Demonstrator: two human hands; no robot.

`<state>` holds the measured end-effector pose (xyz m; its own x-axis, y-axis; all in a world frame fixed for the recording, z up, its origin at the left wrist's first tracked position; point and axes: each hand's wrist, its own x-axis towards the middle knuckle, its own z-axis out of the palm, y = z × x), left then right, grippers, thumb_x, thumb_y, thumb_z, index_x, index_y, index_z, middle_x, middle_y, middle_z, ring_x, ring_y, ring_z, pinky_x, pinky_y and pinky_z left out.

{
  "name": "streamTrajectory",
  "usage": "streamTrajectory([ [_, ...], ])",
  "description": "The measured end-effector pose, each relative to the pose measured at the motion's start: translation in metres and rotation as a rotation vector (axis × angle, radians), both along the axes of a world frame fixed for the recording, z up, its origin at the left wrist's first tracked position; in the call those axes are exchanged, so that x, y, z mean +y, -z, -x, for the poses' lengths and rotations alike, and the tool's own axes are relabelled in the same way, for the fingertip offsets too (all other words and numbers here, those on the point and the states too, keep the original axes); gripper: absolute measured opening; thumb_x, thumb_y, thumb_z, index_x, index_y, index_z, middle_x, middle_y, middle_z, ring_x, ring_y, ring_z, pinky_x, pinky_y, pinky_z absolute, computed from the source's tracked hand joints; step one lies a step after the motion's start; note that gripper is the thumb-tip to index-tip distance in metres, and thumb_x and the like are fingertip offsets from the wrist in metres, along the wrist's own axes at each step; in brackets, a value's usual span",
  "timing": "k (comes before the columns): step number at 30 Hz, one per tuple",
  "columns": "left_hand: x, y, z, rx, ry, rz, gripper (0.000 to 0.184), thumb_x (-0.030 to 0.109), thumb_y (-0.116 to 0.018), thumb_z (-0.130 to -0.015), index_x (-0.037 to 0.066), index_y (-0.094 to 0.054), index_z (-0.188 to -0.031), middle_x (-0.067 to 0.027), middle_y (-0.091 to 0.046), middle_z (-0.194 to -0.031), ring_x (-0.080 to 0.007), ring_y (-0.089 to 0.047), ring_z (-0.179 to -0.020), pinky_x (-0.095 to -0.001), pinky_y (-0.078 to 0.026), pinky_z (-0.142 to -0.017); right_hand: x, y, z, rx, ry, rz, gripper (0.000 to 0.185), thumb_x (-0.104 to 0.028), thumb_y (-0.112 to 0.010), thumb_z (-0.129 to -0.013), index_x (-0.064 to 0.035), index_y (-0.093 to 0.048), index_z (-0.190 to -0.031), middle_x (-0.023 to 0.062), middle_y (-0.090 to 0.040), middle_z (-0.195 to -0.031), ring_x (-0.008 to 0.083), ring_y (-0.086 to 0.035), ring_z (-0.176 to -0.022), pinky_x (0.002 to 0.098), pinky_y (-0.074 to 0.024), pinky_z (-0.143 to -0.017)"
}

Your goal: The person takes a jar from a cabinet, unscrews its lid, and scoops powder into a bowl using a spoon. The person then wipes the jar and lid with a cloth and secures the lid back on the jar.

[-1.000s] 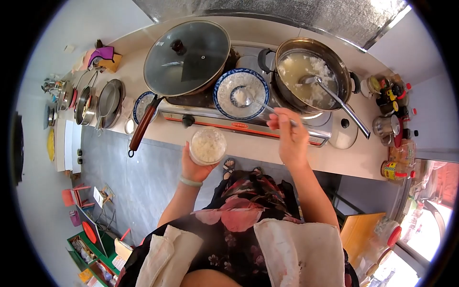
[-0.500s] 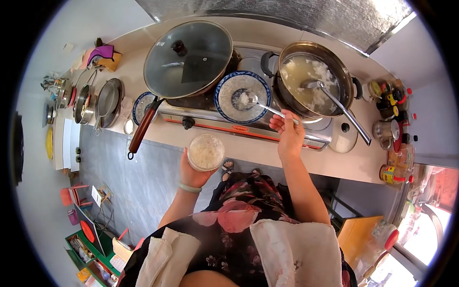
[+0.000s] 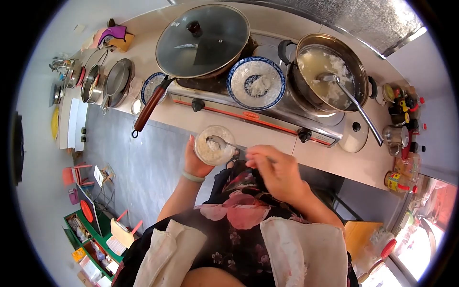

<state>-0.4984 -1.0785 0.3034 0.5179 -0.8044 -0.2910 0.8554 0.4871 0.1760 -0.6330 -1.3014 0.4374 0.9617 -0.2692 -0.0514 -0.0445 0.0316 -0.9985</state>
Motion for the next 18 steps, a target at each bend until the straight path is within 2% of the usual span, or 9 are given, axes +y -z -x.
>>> streamTrajectory([
  [2,0.004,-0.010,0.010,-0.072,-0.059,-0.209,0.075,0.060,-0.034,-0.094,0.003,-0.037,-0.143,-0.0164,-0.044,-0.144,-0.0341,-0.041,-0.133,-0.0501,-0.032,-0.111,0.012,0.010,-0.009,-0.063,-0.155,0.271,0.017,-0.004,-0.056,-0.094,0.0010,-0.060,-0.110,0.0152,-0.067,-0.094,0.0222,-0.068,-0.080,0.0303,-0.0542,-0.071],
  [3,0.009,-0.011,0.014,-0.080,-0.068,-0.221,0.075,0.060,-0.034,-0.094,0.003,-0.037,-0.143,-0.0166,-0.044,-0.143,-0.0340,-0.042,-0.133,-0.0498,-0.032,-0.111,0.018,0.021,-0.013,-0.180,-0.159,0.360,0.018,-0.001,-0.059,-0.091,-0.0006,-0.060,-0.108,0.0166,-0.065,-0.093,0.0276,-0.067,-0.079,0.0333,-0.0532,-0.067],
  [6,0.029,-0.013,0.023,-0.098,-0.095,-0.241,0.076,0.059,-0.036,-0.094,0.001,-0.037,-0.142,-0.0173,-0.045,-0.143,-0.0338,-0.042,-0.133,-0.0488,-0.031,-0.112,0.034,0.032,-0.027,-0.366,-0.204,0.537,0.018,0.001,-0.059,-0.090,-0.0012,-0.062,-0.108,0.0119,-0.065,-0.084,0.0190,-0.064,-0.072,0.0303,-0.0515,-0.063],
  [10,0.056,-0.013,0.028,-0.094,-0.121,-0.267,0.076,0.059,-0.038,-0.094,0.000,-0.038,-0.142,-0.0185,-0.044,-0.142,-0.0339,-0.042,-0.133,-0.0486,-0.031,-0.112,0.054,0.035,-0.032,-0.231,-0.250,0.278,0.017,0.000,-0.057,-0.091,-0.0031,-0.063,-0.106,0.0127,-0.063,-0.081,0.0228,-0.061,-0.068,0.0310,-0.0486,-0.060],
  [13,0.076,-0.009,0.027,-0.075,-0.135,-0.264,0.077,0.059,-0.039,-0.094,-0.001,-0.038,-0.142,-0.0194,-0.044,-0.142,-0.0346,-0.042,-0.132,-0.0491,-0.032,-0.111,0.071,0.028,-0.036,-0.115,-0.325,0.253,0.016,-0.001,-0.056,-0.092,-0.0035,-0.064,-0.105,0.0118,-0.063,-0.081,0.0240,-0.062,-0.069,0.0297,-0.0487,-0.062],
  [16,0.093,-0.012,0.020,-0.053,-0.148,-0.242,0.077,0.059,-0.039,-0.094,-0.001,-0.037,-0.142,-0.0197,-0.045,-0.141,-0.0353,-0.043,-0.131,-0.0494,-0.032,-0.111,0.091,0.025,-0.044,-0.124,-0.372,0.297,0.014,-0.007,-0.057,-0.091,-0.0025,-0.062,-0.103,0.0183,-0.065,-0.088,0.0369,-0.063,-0.080,0.0396,-0.0508,-0.068],
  [18,0.109,-0.012,0.010,-0.058,-0.149,-0.209,0.077,0.059,-0.040,-0.094,-0.001,-0.037,-0.142,-0.0197,-0.046,-0.141,-0.0354,-0.044,-0.130,-0.0492,-0.034,-0.110,0.105,0.025,-0.052,-0.223,-0.319,0.358,0.014,-0.007,-0.057,-0.091,-0.0028,-0.062,-0.104,0.0179,-0.065,-0.088,0.0369,-0.063,-0.081,0.0396,-0.0508,-0.069],
])
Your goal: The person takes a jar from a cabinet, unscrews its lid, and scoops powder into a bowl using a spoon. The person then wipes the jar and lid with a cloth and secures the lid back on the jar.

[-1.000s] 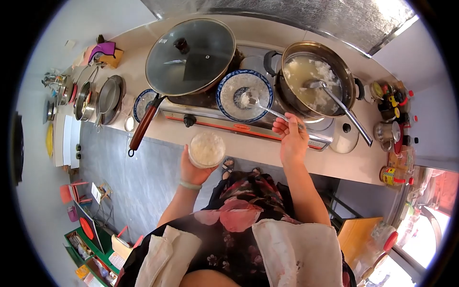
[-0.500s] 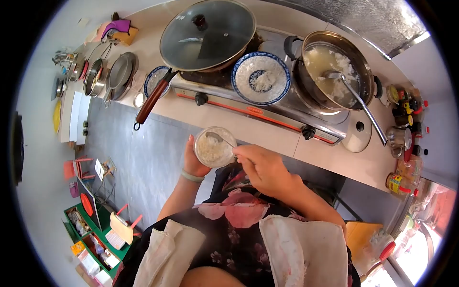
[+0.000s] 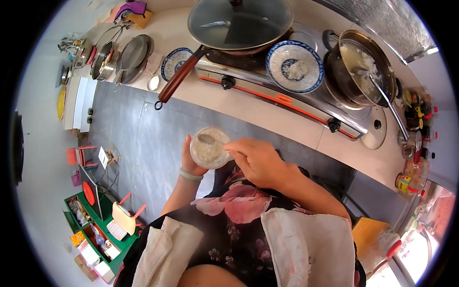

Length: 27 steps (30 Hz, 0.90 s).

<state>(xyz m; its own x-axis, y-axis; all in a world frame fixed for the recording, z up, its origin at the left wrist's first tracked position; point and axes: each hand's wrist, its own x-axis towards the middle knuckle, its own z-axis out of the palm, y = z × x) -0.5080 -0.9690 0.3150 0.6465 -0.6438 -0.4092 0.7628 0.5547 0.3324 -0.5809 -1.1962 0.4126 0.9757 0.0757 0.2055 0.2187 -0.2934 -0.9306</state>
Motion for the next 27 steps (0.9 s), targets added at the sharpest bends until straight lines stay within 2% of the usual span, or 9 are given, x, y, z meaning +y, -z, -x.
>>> streamTrajectory([
  [2,0.024,0.003,-0.010,-0.019,0.019,0.044,0.077,0.059,-0.040,-0.094,-0.001,-0.036,-0.143,-0.0196,-0.046,-0.140,-0.0351,-0.046,-0.129,-0.0485,-0.035,-0.109,0.022,0.003,-0.010,-0.076,-0.003,0.058,0.014,-0.007,-0.057,-0.092,-0.0029,-0.063,-0.104,0.0170,-0.065,-0.088,0.0349,-0.063,-0.078,0.0377,-0.0505,-0.067],
  [4,0.053,0.009,-0.025,-0.050,0.045,-0.018,0.081,0.062,-0.037,-0.092,0.000,-0.035,-0.144,-0.0237,-0.044,-0.141,-0.0371,-0.045,-0.129,-0.0494,-0.035,-0.109,0.049,0.007,-0.022,-0.111,-0.036,0.145,0.014,-0.005,-0.056,-0.092,-0.0028,-0.064,-0.104,0.0157,-0.066,-0.087,0.0309,-0.064,-0.071,0.0341,-0.0500,-0.063],
  [7,0.097,0.017,-0.053,-0.028,0.058,-0.056,0.083,0.064,-0.036,-0.092,0.000,-0.034,-0.144,-0.0258,-0.042,-0.141,-0.0381,-0.045,-0.129,-0.0499,-0.037,-0.108,0.101,0.010,-0.044,0.035,-0.021,0.071,0.014,-0.008,-0.054,-0.095,-0.0022,-0.063,-0.105,0.0128,-0.066,-0.084,0.0235,-0.063,-0.068,0.0305,-0.0495,-0.062],
  [10,0.146,0.012,-0.079,-0.005,0.065,0.022,0.081,0.061,-0.039,-0.093,-0.002,-0.035,-0.143,-0.0214,-0.047,-0.139,-0.0351,-0.047,-0.127,-0.0482,-0.037,-0.108,0.151,0.001,-0.072,0.430,0.021,-0.291,0.016,-0.012,-0.052,-0.098,-0.0015,-0.063,-0.104,0.0085,-0.065,-0.082,0.0133,-0.060,-0.067,0.0260,-0.0487,-0.061],
  [11,0.163,0.010,-0.089,-0.008,0.072,0.058,0.079,0.060,-0.041,-0.093,-0.003,-0.035,-0.142,-0.0191,-0.049,-0.137,-0.0336,-0.048,-0.127,-0.0474,-0.037,-0.108,0.166,0.007,-0.080,0.438,0.030,-0.350,0.019,-0.016,-0.049,-0.100,-0.0022,-0.063,-0.104,0.0044,-0.063,-0.081,0.0056,-0.055,-0.067,0.0214,-0.0458,-0.059],
  [15,0.220,0.015,-0.117,-0.021,0.056,-0.010,0.080,0.060,-0.042,-0.093,-0.003,-0.036,-0.142,-0.0191,-0.048,-0.138,-0.0334,-0.047,-0.128,-0.0481,-0.037,-0.108,0.217,0.019,-0.108,0.501,0.110,-0.516,0.019,-0.015,-0.048,-0.100,-0.0027,-0.062,-0.105,0.0022,-0.062,-0.078,0.0052,-0.053,-0.063,0.0213,-0.0452,-0.059],
  [18,0.246,0.014,-0.129,-0.012,0.037,-0.006,0.081,0.060,-0.044,-0.092,-0.003,-0.036,-0.142,-0.0193,-0.048,-0.139,-0.0335,-0.047,-0.129,-0.0486,-0.036,-0.109,0.236,0.011,-0.119,0.460,0.160,-0.475,0.020,-0.017,-0.048,-0.101,-0.0032,-0.062,-0.106,0.0034,-0.063,-0.080,0.0054,-0.054,-0.063,0.0190,-0.0423,-0.057],
  [23,0.263,0.021,-0.142,-0.010,0.002,0.007,0.079,0.060,-0.045,-0.091,-0.002,-0.039,-0.141,-0.0190,-0.047,-0.141,-0.0337,-0.045,-0.130,-0.0490,-0.035,-0.110,0.247,0.005,-0.129,0.416,0.185,-0.418,0.020,-0.016,-0.048,-0.101,-0.0023,-0.062,-0.105,0.0039,-0.063,-0.080,0.0061,-0.054,-0.063,0.0195,-0.0434,-0.057],
  [27,0.267,0.024,-0.143,0.026,-0.034,0.030,0.075,0.059,-0.038,-0.094,0.001,-0.040,-0.141,-0.0178,-0.048,-0.139,-0.0349,-0.047,-0.128,-0.0513,-0.036,-0.109,0.249,0.019,-0.134,0.422,0.258,-0.554,0.020,-0.017,-0.048,-0.101,-0.0021,-0.062,-0.104,0.0060,-0.064,-0.080,0.0071,-0.056,-0.062,0.0195,-0.0435,-0.055],
])
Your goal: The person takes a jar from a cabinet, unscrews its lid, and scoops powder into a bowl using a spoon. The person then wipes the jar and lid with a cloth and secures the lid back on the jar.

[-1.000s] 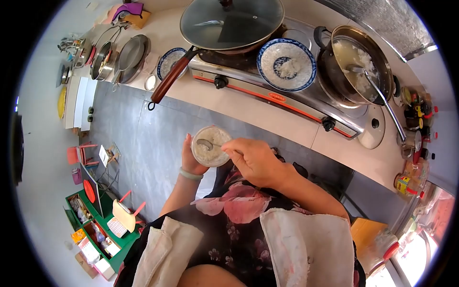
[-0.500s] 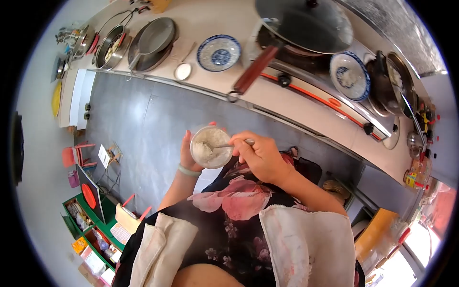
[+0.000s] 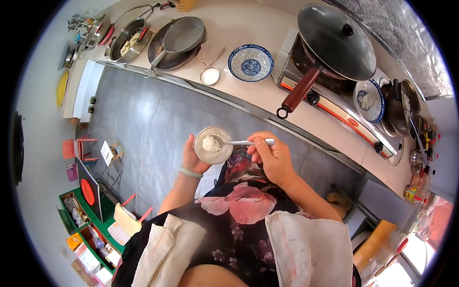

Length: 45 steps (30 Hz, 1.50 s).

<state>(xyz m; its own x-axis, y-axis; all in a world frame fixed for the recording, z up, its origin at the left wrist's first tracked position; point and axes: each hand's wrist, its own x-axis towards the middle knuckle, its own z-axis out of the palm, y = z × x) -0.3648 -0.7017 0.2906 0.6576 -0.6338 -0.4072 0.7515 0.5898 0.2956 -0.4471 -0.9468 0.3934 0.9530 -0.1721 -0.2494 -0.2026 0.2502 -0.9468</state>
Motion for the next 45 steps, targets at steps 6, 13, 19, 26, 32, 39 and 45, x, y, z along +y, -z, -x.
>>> streamTrajectory([
  [6,-0.001,0.007,-0.009,0.050,0.024,-0.015,0.072,0.061,-0.032,-0.095,0.008,-0.040,-0.143,-0.0146,-0.044,-0.144,-0.0354,-0.042,-0.133,-0.0542,-0.032,-0.110,-0.005,0.019,-0.001,-0.016,0.097,-0.119,0.021,-0.018,-0.048,-0.101,-0.0023,-0.061,-0.105,0.0073,-0.065,-0.081,0.0086,-0.057,-0.063,0.0208,-0.0438,-0.057],
  [13,-0.018,0.007,-0.050,0.120,0.030,-0.132,0.066,0.062,-0.029,-0.095,0.018,-0.041,-0.142,-0.0097,-0.046,-0.143,-0.0350,-0.047,-0.127,-0.0513,-0.046,-0.094,0.002,0.035,-0.008,-0.120,0.252,-0.181,0.023,-0.017,-0.049,-0.101,-0.0004,-0.060,-0.110,0.0104,-0.066,-0.086,0.0126,-0.060,-0.069,0.0254,-0.0480,-0.063],
  [19,-0.033,0.013,-0.100,0.070,0.010,-0.258,0.064,0.062,-0.033,-0.094,0.017,-0.044,-0.138,-0.0090,-0.050,-0.138,-0.0323,-0.051,-0.120,-0.0478,-0.049,-0.087,0.021,0.057,-0.033,-0.243,0.446,-0.306,0.026,-0.019,-0.048,-0.102,-0.0001,-0.058,-0.117,0.0135,-0.065,-0.096,0.0169,-0.062,-0.079,0.0304,-0.0504,-0.071],
  [26,-0.043,0.035,-0.139,0.060,-0.014,-0.279,0.061,0.061,-0.035,-0.095,0.017,-0.047,-0.135,-0.0078,-0.052,-0.135,-0.0307,-0.052,-0.118,-0.0476,-0.049,-0.087,0.040,0.079,-0.066,-0.271,0.539,-0.406,0.028,-0.019,-0.045,-0.103,-0.0032,-0.055,-0.123,0.0143,-0.066,-0.103,0.0191,-0.062,-0.086,0.0336,-0.0498,-0.079],
  [32,-0.069,0.042,-0.163,0.072,0.026,-0.248,0.059,0.059,-0.034,-0.095,0.018,-0.047,-0.135,-0.0069,-0.052,-0.134,-0.0304,-0.051,-0.118,-0.0480,-0.049,-0.087,0.032,0.091,-0.090,-0.263,0.593,-0.425,0.029,-0.022,-0.043,-0.104,-0.0038,-0.054,-0.124,0.0124,-0.065,-0.103,0.0178,-0.061,-0.086,0.0339,-0.0501,-0.081],
  [39,-0.081,0.041,-0.174,0.081,0.020,-0.335,0.059,0.059,-0.033,-0.095,0.018,-0.045,-0.137,-0.0067,-0.051,-0.136,-0.0308,-0.050,-0.120,-0.0482,-0.047,-0.090,0.007,0.109,-0.120,-0.316,0.715,-0.338,0.029,-0.021,-0.044,-0.104,-0.0031,-0.055,-0.123,0.0133,-0.064,-0.104,0.0180,-0.060,-0.086,0.0326,-0.0496,-0.081],
  [45,-0.066,0.037,-0.161,0.129,-0.007,-0.318,0.062,0.060,-0.033,-0.095,0.016,-0.045,-0.138,-0.0090,-0.051,-0.136,-0.0317,-0.049,-0.122,-0.0485,-0.046,-0.091,-0.019,0.152,-0.147,-0.184,0.496,0.483,0.027,-0.014,-0.047,-0.102,-0.0021,-0.058,-0.123,0.0138,-0.065,-0.107,0.0210,-0.064,-0.092,0.0311,-0.0500,-0.084],
])
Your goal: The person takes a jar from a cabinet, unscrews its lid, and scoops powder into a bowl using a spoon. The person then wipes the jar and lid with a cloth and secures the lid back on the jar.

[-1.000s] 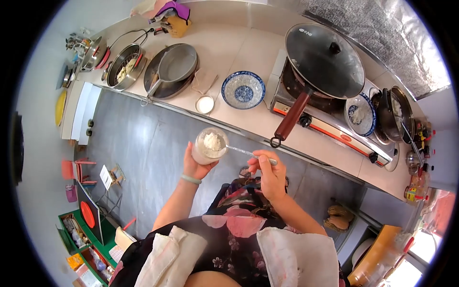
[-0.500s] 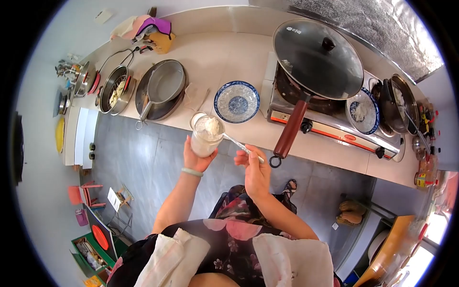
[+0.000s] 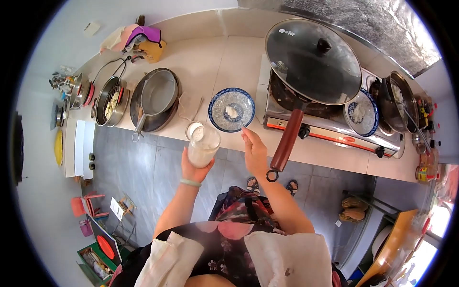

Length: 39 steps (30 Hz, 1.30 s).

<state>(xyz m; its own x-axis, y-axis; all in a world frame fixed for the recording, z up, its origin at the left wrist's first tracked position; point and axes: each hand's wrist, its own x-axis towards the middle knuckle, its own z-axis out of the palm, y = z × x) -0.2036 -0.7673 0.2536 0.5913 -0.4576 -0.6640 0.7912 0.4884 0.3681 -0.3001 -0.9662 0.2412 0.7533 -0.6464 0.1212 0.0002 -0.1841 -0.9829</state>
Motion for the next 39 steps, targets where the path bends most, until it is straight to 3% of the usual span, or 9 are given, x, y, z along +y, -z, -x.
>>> streamTrajectory([
  [3,0.010,0.001,0.007,-0.010,0.023,0.021,0.064,0.061,-0.034,-0.094,0.016,-0.044,-0.138,-0.0091,-0.051,-0.137,-0.0320,-0.049,-0.122,-0.0490,-0.046,-0.091,-0.012,0.013,-0.007,-0.068,-0.007,0.211,0.025,-0.012,-0.049,-0.100,-0.0033,-0.059,-0.122,0.0147,-0.065,-0.106,0.0224,-0.065,-0.093,0.0317,-0.0508,-0.083],
  [6,0.012,-0.002,0.014,-0.019,0.028,0.034,0.064,0.061,-0.034,-0.094,0.017,-0.045,-0.138,-0.0089,-0.051,-0.137,-0.0320,-0.050,-0.121,-0.0490,-0.047,-0.090,-0.018,0.001,0.000,-0.011,-0.040,0.120,0.028,-0.015,-0.046,-0.103,0.0005,-0.058,-0.123,0.0123,-0.065,-0.112,0.0181,-0.063,-0.098,0.0303,-0.0508,-0.087],
  [15,0.017,0.020,0.024,0.031,0.012,0.010,0.062,0.061,-0.034,-0.095,0.017,-0.046,-0.137,-0.0082,-0.052,-0.137,-0.0321,-0.049,-0.122,-0.0498,-0.046,-0.091,0.004,-0.020,0.032,-0.263,0.078,-1.003,0.034,-0.027,-0.047,-0.102,-0.0014,-0.053,-0.124,0.0168,-0.064,-0.110,0.0200,-0.062,-0.095,0.0331,-0.0505,-0.085],
  [18,0.020,0.021,0.030,0.025,0.018,0.038,0.062,0.061,-0.034,-0.095,0.017,-0.046,-0.137,-0.0082,-0.052,-0.136,-0.0320,-0.049,-0.122,-0.0501,-0.045,-0.092,0.015,-0.040,0.057,-0.236,-0.021,-0.997,0.032,-0.026,-0.047,-0.102,-0.0018,-0.054,-0.122,0.0164,-0.064,-0.110,0.0202,-0.062,-0.094,0.0336,-0.0502,-0.085],
  [25,0.031,0.017,0.045,0.039,0.035,-0.015,0.062,0.063,-0.035,-0.094,0.019,-0.046,-0.137,-0.0065,-0.052,-0.137,-0.0313,-0.051,-0.121,-0.0508,-0.046,-0.091,0.028,-0.043,0.087,-0.175,-0.218,-0.746,0.033,-0.023,-0.043,-0.104,-0.0006,-0.053,-0.125,0.0158,-0.063,-0.112,0.0217,-0.062,-0.099,0.0358,-0.0499,-0.088],
  [30,0.053,0.021,0.061,0.042,0.048,-0.020,0.063,0.064,-0.034,-0.093,0.020,-0.047,-0.137,-0.0063,-0.052,-0.138,-0.0307,-0.050,-0.122,-0.0508,-0.045,-0.092,0.024,-0.031,0.066,-0.188,-0.101,-0.636,0.033,-0.023,-0.042,-0.104,-0.0014,-0.051,-0.128,0.0148,-0.062,-0.115,0.0217,-0.061,-0.100,0.0371,-0.0498,-0.089],
  [31,0.050,0.010,0.065,0.043,0.025,-0.050,0.063,0.064,-0.031,-0.093,0.019,-0.048,-0.135,-0.0066,-0.054,-0.133,-0.0288,-0.054,-0.114,-0.0472,-0.049,-0.084,0.020,-0.028,0.058,-0.152,-0.085,-0.586,0.030,-0.018,-0.044,-0.103,-0.0008,-0.052,-0.127,0.0132,-0.061,-0.113,0.0209,-0.061,-0.100,0.0354,-0.0494,-0.090],
  [34,0.062,0.005,0.074,0.057,0.000,-0.048,0.063,0.064,-0.031,-0.093,0.019,-0.048,-0.135,-0.0068,-0.054,-0.133,-0.0287,-0.054,-0.113,-0.0464,-0.051,-0.082,0.010,-0.008,0.032,0.009,-0.121,-0.063,0.027,-0.012,-0.047,-0.101,-0.0001,-0.054,-0.125,0.0118,-0.061,-0.112,0.0197,-0.061,-0.102,0.0324,-0.0487,-0.091],
  [39,0.078,-0.004,0.084,0.051,-0.039,-0.015,0.065,0.065,-0.032,-0.092,0.019,-0.047,-0.135,-0.0076,-0.053,-0.134,-0.0299,-0.053,-0.116,-0.0471,-0.050,-0.083,-0.006,0.023,0.001,-0.028,-0.104,0.305,0.027,-0.007,-0.050,-0.098,-0.0029,-0.055,-0.125,0.0141,-0.062,-0.113,0.0251,-0.061,-0.105,0.0322,-0.0479,-0.092],
])
